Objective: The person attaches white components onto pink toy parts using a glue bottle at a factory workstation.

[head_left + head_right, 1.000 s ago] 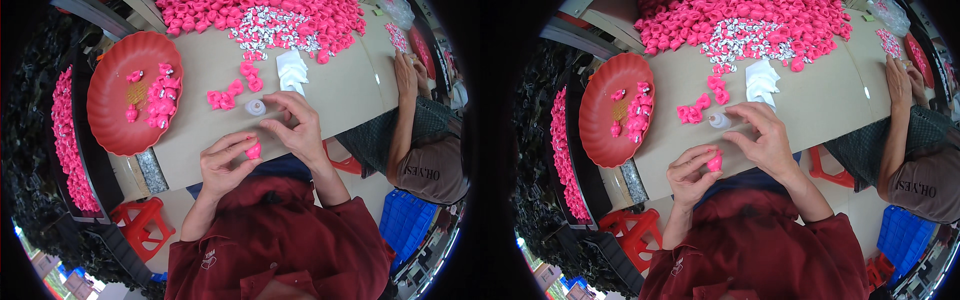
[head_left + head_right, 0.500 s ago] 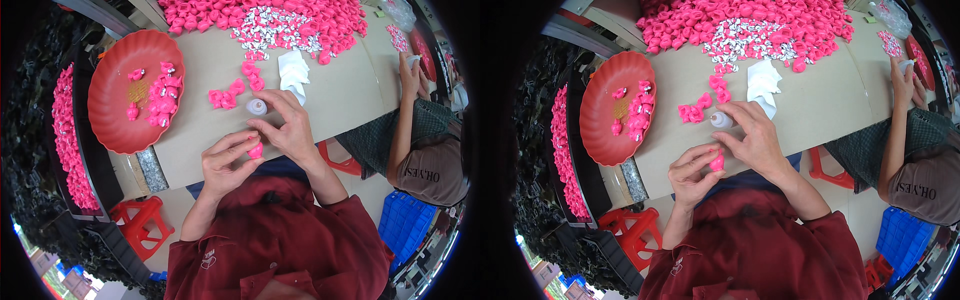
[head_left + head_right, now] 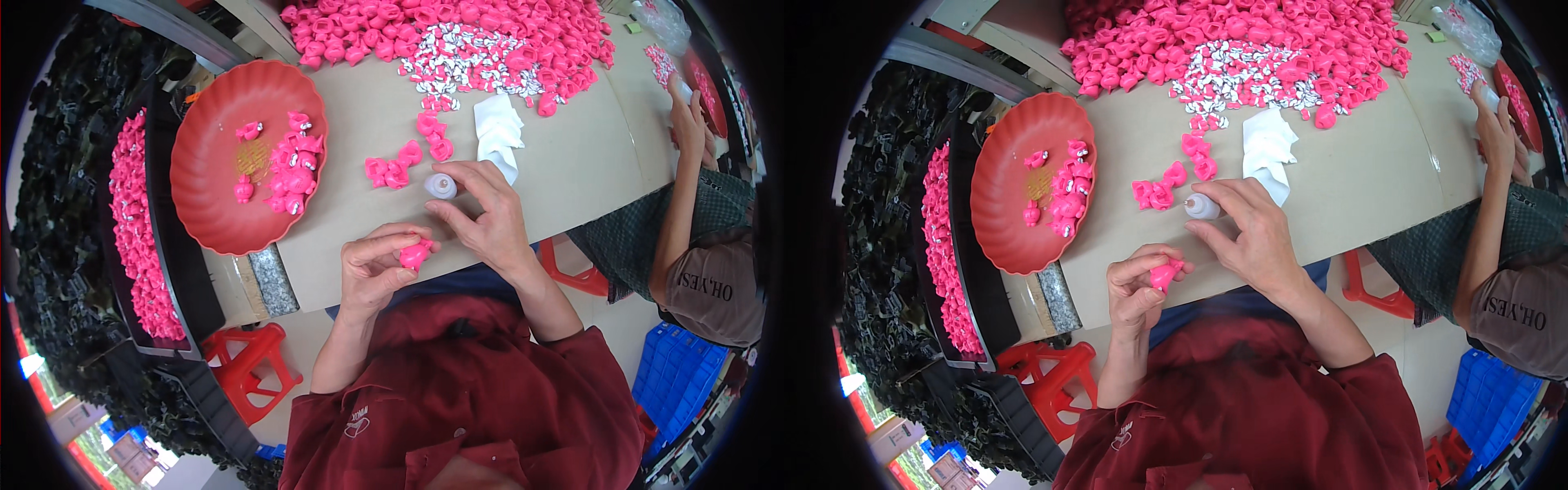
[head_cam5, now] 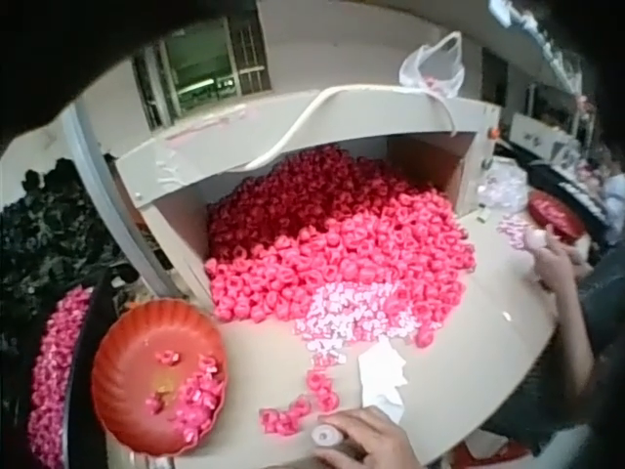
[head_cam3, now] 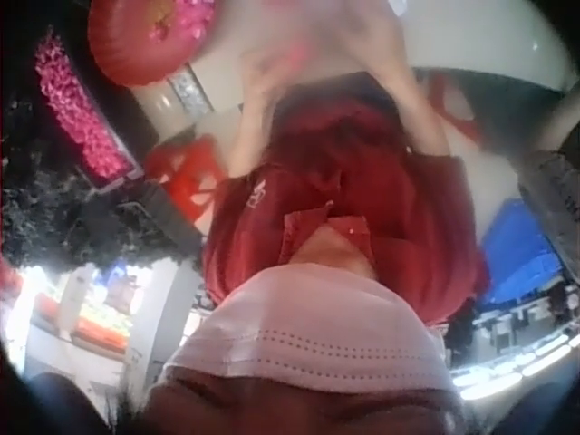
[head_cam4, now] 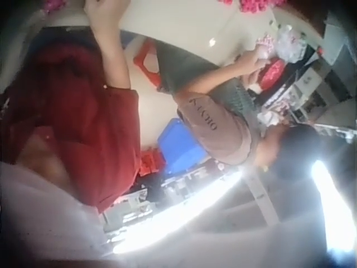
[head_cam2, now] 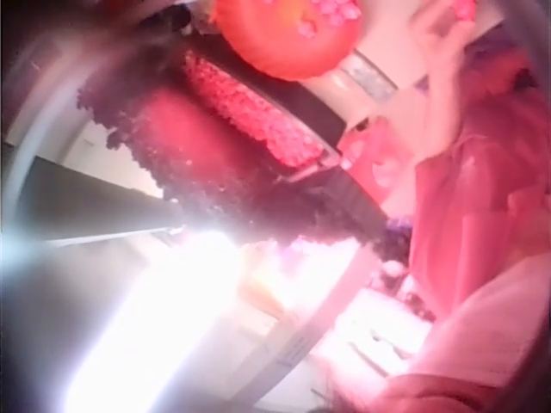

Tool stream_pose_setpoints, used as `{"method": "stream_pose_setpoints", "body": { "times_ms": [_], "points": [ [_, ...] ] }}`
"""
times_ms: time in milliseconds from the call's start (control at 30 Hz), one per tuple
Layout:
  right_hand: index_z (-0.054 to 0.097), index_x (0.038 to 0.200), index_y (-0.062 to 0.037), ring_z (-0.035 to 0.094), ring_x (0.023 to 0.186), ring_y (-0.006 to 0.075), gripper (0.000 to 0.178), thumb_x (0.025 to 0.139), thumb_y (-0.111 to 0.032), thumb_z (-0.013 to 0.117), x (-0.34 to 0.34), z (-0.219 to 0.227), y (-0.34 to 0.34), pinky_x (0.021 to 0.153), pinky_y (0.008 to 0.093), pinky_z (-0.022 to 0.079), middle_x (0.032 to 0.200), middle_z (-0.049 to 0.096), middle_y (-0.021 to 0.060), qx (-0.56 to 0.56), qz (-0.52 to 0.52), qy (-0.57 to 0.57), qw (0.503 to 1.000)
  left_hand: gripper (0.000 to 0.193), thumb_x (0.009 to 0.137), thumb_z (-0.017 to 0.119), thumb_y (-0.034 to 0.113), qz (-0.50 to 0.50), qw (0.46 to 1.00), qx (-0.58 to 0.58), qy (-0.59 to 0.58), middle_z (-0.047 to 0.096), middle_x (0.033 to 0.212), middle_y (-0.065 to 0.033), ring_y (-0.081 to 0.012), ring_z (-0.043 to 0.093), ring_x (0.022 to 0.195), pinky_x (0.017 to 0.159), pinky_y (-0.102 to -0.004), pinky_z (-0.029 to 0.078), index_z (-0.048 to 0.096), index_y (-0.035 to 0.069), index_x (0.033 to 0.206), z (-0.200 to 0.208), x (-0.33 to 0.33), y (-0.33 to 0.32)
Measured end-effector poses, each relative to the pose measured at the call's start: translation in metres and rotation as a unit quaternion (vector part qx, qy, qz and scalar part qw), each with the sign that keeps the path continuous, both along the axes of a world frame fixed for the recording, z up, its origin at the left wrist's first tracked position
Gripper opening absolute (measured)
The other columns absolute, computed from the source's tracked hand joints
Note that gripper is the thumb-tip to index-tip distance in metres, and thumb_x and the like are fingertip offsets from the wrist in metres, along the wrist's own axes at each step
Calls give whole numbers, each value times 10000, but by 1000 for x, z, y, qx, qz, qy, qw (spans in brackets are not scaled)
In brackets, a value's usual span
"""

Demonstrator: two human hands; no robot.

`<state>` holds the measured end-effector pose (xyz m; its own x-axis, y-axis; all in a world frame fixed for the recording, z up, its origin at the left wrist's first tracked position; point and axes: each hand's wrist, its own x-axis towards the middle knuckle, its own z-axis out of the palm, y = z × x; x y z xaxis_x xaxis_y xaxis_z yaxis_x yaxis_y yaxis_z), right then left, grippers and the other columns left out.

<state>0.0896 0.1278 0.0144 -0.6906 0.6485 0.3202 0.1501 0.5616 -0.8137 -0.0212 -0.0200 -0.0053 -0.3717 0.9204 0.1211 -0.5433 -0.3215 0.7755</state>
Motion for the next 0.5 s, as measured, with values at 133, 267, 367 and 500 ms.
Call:
{"method": "stream_pose_setpoints", "body": {
  "times_ms": [133, 267, 367, 500],
  "points": [
    [605, 1057, -53, 578, 819, 211, 397, 682, -79, 730, 1, 1, 0, 696, 298, 478, 976, 602, 98, -15, 0, 2, 1000, 363, 731, 669, -13, 1, 1000, 8, -23, 550, 1126, -220, -348, 595, 977, 851, -413, 483, 601, -21, 1087, 1, 0, 0],
    [601, 1062, -53, 578, 813, 210, 395, 689, -82, 725, 0, -1, -1, 688, 295, 479, 968, 603, 98, -20, 2, 4, 1000, 370, 717, 664, -48, 3, 1000, 2, -19, 548, 1132, -215, -344, 599, 969, 857, -415, 480, 605, -21, 1080, 2, 1, 0],
    [599, 1064, -51, 578, 807, 208, 392, 694, -85, 721, 1, 1, -1, 685, 292, 478, 963, 602, 98, -11, 3, 7, 1000, 389, 677, 684, -71, 44, 993, -32, 104, 571, 1109, -188, -299, 610, 959, 854, -378, 485, 625, -10, 1057, 6, 6, 4],
    [600, 1062, -51, 576, 802, 208, 387, 696, -88, 719, 0, -1, -1, 687, 295, 476, 956, 604, 96, -22, -2, 2, 1000, 387, 629, 724, -57, 94, 943, -89, 307, 613, 1051, -148, -222, 619, 943, 818, -308, 500, 658, 6, 1005, 11, 11, 8]
  ]
}}
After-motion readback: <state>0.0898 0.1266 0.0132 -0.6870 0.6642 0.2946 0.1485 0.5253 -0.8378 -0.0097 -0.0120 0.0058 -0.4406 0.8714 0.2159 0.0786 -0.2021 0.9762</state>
